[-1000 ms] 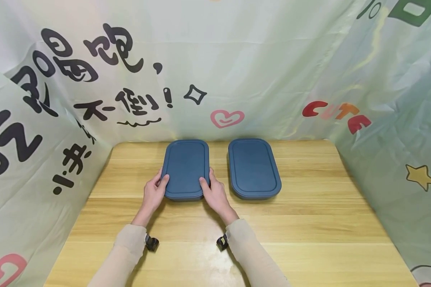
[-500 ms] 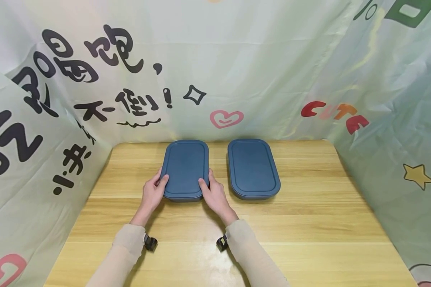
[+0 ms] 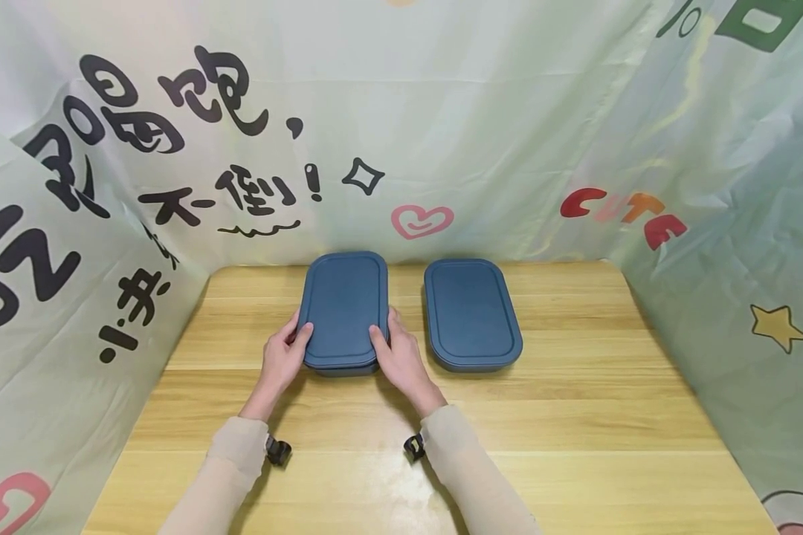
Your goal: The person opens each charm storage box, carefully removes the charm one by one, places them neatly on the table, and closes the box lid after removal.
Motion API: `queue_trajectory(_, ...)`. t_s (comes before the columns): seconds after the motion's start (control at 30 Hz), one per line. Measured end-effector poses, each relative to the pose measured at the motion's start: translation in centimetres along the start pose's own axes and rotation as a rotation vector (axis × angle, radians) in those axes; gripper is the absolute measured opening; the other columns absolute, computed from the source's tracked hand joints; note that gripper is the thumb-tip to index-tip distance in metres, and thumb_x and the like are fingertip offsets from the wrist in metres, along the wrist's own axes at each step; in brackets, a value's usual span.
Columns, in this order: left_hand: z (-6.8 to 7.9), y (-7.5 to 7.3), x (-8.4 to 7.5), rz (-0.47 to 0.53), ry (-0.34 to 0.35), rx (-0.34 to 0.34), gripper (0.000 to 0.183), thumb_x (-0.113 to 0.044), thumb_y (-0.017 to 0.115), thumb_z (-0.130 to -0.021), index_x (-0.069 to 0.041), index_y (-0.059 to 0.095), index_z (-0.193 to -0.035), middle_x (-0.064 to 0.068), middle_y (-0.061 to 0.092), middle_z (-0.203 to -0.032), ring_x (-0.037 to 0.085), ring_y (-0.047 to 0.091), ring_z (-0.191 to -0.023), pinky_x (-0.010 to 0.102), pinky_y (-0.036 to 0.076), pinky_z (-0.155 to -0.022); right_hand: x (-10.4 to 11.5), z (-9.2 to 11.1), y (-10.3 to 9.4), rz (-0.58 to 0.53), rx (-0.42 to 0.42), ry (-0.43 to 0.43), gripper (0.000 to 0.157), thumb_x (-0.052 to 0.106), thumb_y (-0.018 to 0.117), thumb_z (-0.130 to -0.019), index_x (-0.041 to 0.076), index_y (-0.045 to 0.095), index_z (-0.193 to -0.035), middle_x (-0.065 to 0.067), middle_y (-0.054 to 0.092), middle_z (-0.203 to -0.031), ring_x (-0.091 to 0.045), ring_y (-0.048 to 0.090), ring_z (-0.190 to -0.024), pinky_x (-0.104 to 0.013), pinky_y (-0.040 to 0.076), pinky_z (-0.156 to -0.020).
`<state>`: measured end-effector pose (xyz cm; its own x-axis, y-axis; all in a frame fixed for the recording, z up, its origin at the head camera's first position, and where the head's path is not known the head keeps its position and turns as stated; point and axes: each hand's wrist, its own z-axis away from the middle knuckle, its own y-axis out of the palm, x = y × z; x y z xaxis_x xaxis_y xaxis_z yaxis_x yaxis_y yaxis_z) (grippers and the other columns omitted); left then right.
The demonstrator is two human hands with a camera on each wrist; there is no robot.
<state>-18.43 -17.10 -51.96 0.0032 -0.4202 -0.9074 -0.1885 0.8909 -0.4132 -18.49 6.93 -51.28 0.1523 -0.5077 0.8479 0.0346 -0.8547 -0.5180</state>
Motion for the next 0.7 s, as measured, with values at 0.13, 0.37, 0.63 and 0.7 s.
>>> queue_trajectory(0.13,-0.1,-0.3,-0.3,0.03,-0.008,-0.008,0.056,-0.035,0.061,-0.108,-0.016,0.049,-0.159,0.015,0.052,-0.158,0.031,0.059,-0.14,0.045,0.05,-0.114,0.9,-0.3,-0.5,0.016,-0.017,-0.053,0.064,0.04,0.043,-0.114,0.004,0.031,-0.166,-0.021,0.038,-0.167,-0.039,0.053,-0.144,-0.049,0.033,-0.127)
queue_trajectory(0.37,-0.4,-1.0,-0.5,0.095,-0.035,0.003,0.055,-0.036,0.059,-0.109,-0.019,0.048,-0.159,0.01,0.051,-0.161,0.028,0.056,-0.143,0.042,0.048,-0.116,2.8,-0.7,-1.5,-0.044,-0.048,-0.057,0.056,0.038,0.045,-0.114,0.009,0.044,-0.161,-0.017,0.052,-0.158,-0.03,0.05,-0.147,-0.049,0.042,-0.121)
queue_trajectory(0.63,-0.7,-1.8,-0.3,0.156,-0.098,0.023,0.055,-0.039,0.056,-0.11,-0.02,0.047,-0.16,0.008,0.049,-0.163,0.029,0.053,-0.145,0.042,0.045,-0.118,5.5,-1.0,-1.7,-0.184,-0.008,0.006,0.055,0.039,0.051,-0.112,0.013,0.047,-0.159,-0.012,0.049,-0.161,-0.029,0.05,-0.148,-0.048,0.041,-0.122)
queue_trajectory(0.7,-0.8,-2.0,-0.1,0.174,-0.109,0.025,0.056,-0.039,0.055,-0.11,-0.018,0.047,-0.16,0.01,0.046,-0.165,0.029,0.046,-0.152,0.045,0.041,-0.123,5.9,-1.1,-1.5,-0.225,-0.002,0.004,0.054,0.037,0.052,-0.112,0.011,0.048,-0.159,-0.011,0.049,-0.161,-0.028,0.05,-0.148,-0.047,0.041,-0.122)
